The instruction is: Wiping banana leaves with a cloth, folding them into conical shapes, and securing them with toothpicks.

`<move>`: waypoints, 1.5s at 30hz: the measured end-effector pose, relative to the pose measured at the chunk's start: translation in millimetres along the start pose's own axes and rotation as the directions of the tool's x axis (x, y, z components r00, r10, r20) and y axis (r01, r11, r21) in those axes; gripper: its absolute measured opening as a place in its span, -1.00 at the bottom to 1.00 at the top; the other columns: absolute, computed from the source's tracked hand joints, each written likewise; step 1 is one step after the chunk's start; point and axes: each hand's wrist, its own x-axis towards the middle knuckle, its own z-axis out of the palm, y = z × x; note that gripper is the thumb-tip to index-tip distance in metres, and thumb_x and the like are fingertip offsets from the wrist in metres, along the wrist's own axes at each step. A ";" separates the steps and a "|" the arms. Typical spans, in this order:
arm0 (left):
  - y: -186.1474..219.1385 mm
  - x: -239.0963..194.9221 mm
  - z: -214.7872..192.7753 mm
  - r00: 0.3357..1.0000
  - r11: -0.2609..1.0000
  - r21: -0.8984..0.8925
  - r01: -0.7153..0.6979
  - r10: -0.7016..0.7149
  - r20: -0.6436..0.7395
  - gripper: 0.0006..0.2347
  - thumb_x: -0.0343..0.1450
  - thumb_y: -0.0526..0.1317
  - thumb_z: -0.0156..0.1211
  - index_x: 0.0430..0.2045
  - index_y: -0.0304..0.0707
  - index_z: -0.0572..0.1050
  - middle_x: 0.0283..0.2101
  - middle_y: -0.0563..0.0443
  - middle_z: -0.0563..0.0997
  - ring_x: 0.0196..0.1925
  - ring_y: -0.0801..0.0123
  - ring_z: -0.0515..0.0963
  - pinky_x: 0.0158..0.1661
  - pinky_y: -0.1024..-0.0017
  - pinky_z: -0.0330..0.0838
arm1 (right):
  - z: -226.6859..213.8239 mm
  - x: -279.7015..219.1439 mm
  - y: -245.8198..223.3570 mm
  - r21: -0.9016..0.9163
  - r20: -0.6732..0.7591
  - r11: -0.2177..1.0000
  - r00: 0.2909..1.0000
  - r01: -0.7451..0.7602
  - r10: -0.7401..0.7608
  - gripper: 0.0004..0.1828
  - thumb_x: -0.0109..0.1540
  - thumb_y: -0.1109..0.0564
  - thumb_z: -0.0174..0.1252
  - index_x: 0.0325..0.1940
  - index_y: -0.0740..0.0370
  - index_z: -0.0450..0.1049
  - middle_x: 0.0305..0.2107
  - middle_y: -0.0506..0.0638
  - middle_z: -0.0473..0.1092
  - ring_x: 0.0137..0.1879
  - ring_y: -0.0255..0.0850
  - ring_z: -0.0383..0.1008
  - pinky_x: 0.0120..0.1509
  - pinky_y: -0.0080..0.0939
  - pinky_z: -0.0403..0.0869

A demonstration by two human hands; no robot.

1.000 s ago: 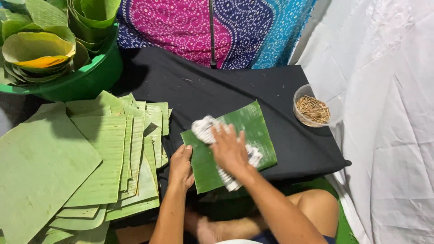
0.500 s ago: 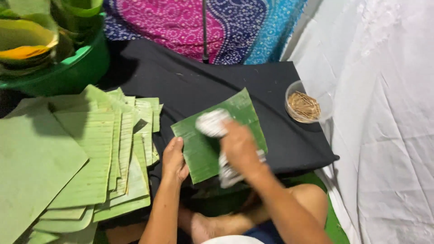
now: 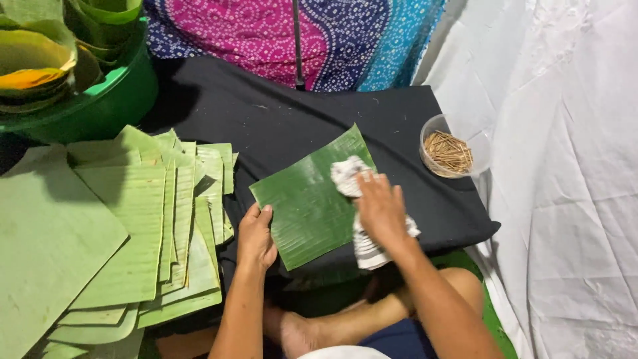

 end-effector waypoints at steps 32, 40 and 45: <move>-6.3 7.8 -2.2 1.000 0.998 0.063 -0.004 0.002 0.027 -0.72 0.52 -0.39 0.01 0.12 -0.47 0.46 -0.09 -0.43 0.65 -0.17 -0.05 0.70 -0.16 -0.04 0.61 | 33.8 75.2 37.2 0.168 -0.406 0.985 0.913 0.038 0.034 -0.52 0.21 0.27 0.06 0.22 0.20 0.53 0.03 0.28 0.51 0.19 0.18 0.51 0.28 0.12 0.47; -1.2 7.7 -3.4 0.998 0.987 0.158 0.011 -0.019 0.053 -0.69 0.51 -0.38 0.07 0.16 -0.34 0.47 0.02 -0.32 0.64 -0.06 0.05 0.67 -0.03 0.03 0.58 | 36.3 23.0 -118.1 0.245 -0.152 0.914 0.944 0.324 -0.294 -0.37 0.35 -0.22 -0.06 0.47 0.01 0.28 0.22 0.20 0.37 0.40 0.22 0.30 0.45 0.50 0.13; -3.1 5.3 -7.3 0.998 0.992 0.123 0.042 -0.047 0.037 -0.71 0.52 -0.38 0.03 0.15 -0.39 0.46 -0.05 -0.40 0.65 -0.10 -0.03 0.69 -0.09 -0.01 0.61 | 25.3 48.4 -70.8 0.038 -0.156 0.974 0.964 0.222 -0.214 -0.40 0.31 -0.06 0.06 0.43 0.11 0.33 0.26 0.25 0.35 0.43 0.21 0.28 0.39 0.55 0.18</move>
